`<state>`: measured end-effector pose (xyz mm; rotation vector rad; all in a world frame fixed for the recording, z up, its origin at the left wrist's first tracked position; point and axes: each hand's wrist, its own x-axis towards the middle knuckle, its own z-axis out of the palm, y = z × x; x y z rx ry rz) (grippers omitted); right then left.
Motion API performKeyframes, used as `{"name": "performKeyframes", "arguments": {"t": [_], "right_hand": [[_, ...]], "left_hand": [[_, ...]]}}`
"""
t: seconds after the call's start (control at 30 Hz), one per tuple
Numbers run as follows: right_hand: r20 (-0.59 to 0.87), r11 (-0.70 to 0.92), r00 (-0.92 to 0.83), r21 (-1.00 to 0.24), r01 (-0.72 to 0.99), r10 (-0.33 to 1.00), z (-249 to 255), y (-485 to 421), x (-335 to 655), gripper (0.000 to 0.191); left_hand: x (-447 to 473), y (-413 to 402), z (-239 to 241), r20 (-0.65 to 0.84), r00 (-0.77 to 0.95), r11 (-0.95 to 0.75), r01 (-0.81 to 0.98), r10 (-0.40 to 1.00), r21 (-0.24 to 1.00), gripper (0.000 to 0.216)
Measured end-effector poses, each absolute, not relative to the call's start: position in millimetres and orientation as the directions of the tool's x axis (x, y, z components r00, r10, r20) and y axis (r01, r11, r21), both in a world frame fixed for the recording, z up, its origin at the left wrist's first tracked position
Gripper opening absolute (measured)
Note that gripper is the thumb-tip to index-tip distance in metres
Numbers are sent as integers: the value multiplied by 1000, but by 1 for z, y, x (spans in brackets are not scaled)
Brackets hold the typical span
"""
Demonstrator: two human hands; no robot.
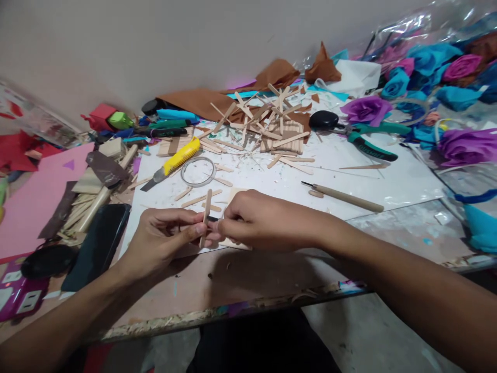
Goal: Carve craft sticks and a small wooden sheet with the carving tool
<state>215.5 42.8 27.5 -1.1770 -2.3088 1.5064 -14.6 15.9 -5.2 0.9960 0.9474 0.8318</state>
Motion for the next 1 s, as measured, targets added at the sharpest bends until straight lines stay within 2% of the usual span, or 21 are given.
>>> {"name": "performKeyframes", "arguments": {"t": [0.1,0.23,0.33,0.5,0.57,0.67,0.73,0.9,1.0], "right_hand": [[-295,184,-673,-819,544,678,30,43,218,38],[-323,153,-654,-813,562,685,34,46,223,36],[-262,168,-643,-833,527,720,36,52,227,40],[-67,197,-535,-885,421,842,28,56,224,45],[-45,160,-505,-920,356,862,22,55,219,37],[-46,97,-496,-961,258,867,18,50,211,15],[-66,33,-500,-982,188,863,17,47,207,8],[-122,-114,-548,-992,49,827,20,40,200,5],[-159,-167,-539,-985,34,827,21,38,198,7]], "left_hand": [[-12,14,-2,-249,334,302,-119,909,946,13],[-11,17,1,-199,202,198,24,959,980,17],[-14,22,1,-179,123,173,63,976,983,22],[-13,18,0,-223,227,245,-78,948,966,22],[-10,14,1,-215,265,256,-130,940,958,22],[-7,10,3,-185,295,238,-156,938,959,21],[-6,9,3,-146,304,197,-145,941,970,19],[-5,8,1,-62,284,91,-92,957,992,14],[-5,7,1,-27,293,48,-67,956,997,12]]}}
